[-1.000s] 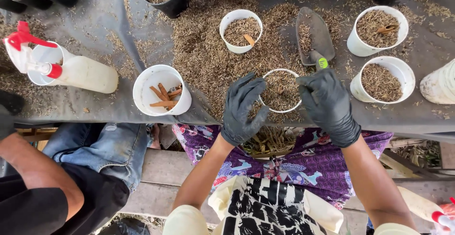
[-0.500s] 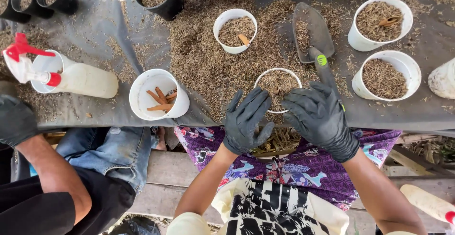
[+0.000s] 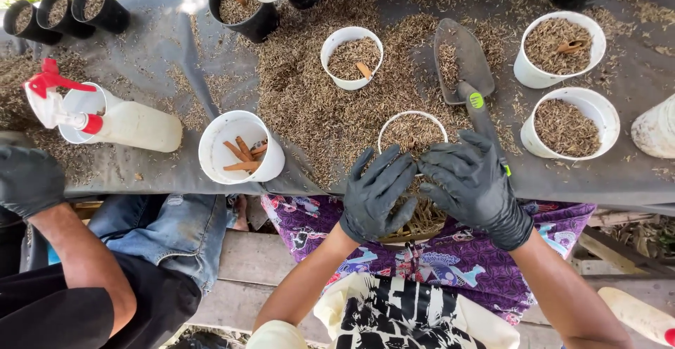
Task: Filling small plastic pots with soil substrate using a hand trowel and inserting markers into the soil.
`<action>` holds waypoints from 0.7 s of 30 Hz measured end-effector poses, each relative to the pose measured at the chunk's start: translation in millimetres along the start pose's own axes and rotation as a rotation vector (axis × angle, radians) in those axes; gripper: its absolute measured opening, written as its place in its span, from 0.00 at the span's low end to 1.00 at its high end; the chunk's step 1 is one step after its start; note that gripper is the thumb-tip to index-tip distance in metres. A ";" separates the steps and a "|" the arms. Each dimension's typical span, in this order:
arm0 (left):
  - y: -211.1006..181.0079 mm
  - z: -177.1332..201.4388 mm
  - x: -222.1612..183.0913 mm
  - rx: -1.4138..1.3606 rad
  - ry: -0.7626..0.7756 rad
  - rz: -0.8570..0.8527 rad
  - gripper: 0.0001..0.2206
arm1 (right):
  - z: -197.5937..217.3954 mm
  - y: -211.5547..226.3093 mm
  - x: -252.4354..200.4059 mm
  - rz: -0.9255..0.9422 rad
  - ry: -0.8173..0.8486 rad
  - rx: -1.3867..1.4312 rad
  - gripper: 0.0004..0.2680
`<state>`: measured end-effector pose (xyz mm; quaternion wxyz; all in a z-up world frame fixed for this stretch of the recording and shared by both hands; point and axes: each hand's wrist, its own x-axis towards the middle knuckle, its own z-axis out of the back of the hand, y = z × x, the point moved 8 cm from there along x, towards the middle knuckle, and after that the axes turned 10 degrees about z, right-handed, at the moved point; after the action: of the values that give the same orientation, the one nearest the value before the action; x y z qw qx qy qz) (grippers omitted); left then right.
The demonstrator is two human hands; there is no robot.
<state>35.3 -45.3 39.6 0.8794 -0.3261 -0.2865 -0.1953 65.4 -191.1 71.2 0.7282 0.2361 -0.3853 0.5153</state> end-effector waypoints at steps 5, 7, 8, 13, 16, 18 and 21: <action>12.7 -3.5 6.3 -0.015 -0.027 0.011 0.24 | -17.9 -23.5 -13.7 -0.032 0.045 -0.146 0.18; 15.2 5.0 6.9 -0.031 -0.047 0.007 0.25 | -18.4 -19.3 -13.2 -0.050 0.052 -0.149 0.18; 18.0 9.4 7.9 -0.048 -0.061 0.010 0.25 | -20.2 -19.5 -13.0 -0.074 0.063 -0.146 0.19; 37.5 21.0 27.7 -0.065 -0.217 -0.116 0.24 | 10.0 -26.3 11.7 -0.211 0.002 0.034 0.17; 21.3 32.9 29.5 -0.107 -0.228 -0.051 0.25 | 22.2 -20.1 9.6 -0.393 0.007 0.058 0.15; 18.5 33.7 33.1 -0.211 -0.192 0.114 0.25 | 15.2 -23.5 -17.6 -0.488 0.021 0.042 0.16; 18.1 19.0 30.1 -0.292 -0.121 0.195 0.32 | 2.9 -32.0 -41.5 -0.592 0.012 0.149 0.19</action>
<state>60.6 -24.1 62.1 0.8186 -0.4878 -0.2746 -0.1289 87.2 -228.3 41.3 0.8298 0.3876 -0.2565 0.3089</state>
